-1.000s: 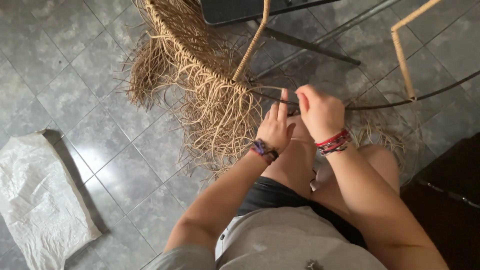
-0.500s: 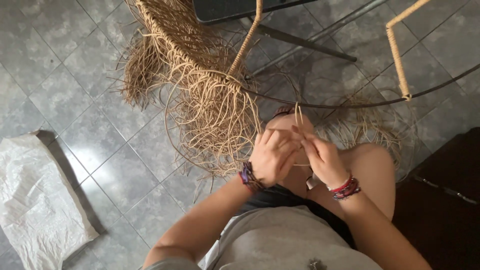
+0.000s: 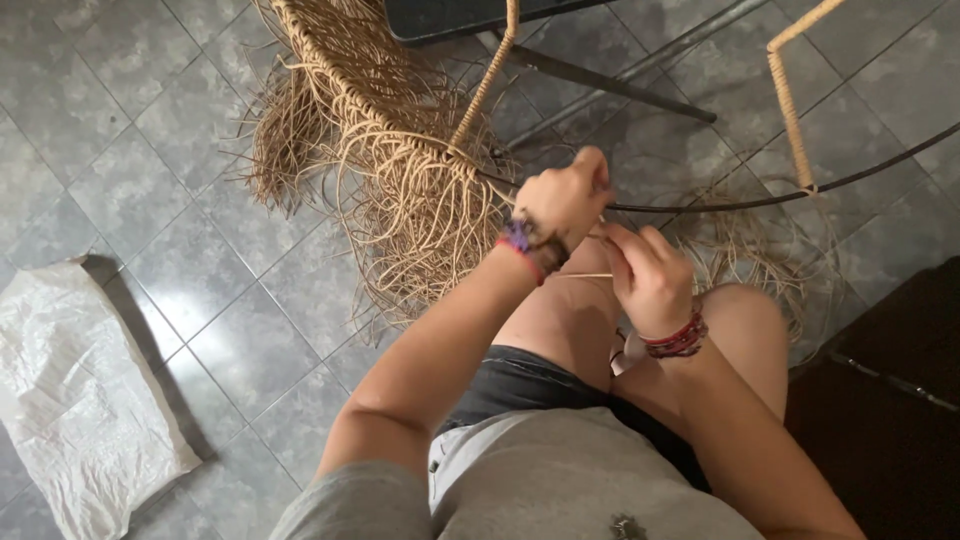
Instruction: Weaving natural fibers onto a circular frame to create a piece of furniture or decor.
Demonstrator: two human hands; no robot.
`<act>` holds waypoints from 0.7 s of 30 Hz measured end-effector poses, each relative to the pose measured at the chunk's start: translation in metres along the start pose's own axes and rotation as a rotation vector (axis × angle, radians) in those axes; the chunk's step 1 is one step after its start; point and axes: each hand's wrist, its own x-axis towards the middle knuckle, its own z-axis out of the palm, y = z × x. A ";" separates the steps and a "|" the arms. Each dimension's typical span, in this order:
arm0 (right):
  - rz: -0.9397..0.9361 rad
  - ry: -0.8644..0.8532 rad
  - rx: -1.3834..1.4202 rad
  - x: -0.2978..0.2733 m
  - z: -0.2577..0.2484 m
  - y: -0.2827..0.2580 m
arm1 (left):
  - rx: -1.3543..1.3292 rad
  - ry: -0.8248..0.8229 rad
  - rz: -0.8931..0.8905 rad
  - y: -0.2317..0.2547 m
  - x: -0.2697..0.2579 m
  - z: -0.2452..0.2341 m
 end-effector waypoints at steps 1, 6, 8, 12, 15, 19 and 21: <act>0.072 -0.094 0.118 0.000 -0.002 0.006 | -0.048 0.411 0.310 -0.006 -0.017 -0.010; 0.528 -0.343 0.542 -0.007 -0.004 0.019 | -0.014 0.851 0.807 -0.063 -0.050 0.048; 0.870 -0.280 0.918 -0.004 0.002 0.011 | -0.153 0.815 0.889 -0.043 -0.071 0.029; 0.914 -0.266 1.008 0.000 0.002 -0.004 | -0.186 0.860 0.835 -0.045 -0.071 0.037; 0.528 -0.262 0.601 0.000 0.005 -0.008 | -0.376 0.709 0.766 -0.043 -0.082 0.052; 0.219 -0.177 0.419 -0.008 0.008 -0.016 | -1.030 -0.243 -0.244 -0.051 -0.089 0.052; 0.179 -0.142 0.379 -0.010 0.009 -0.017 | -1.273 -0.486 -0.345 -0.068 -0.078 0.046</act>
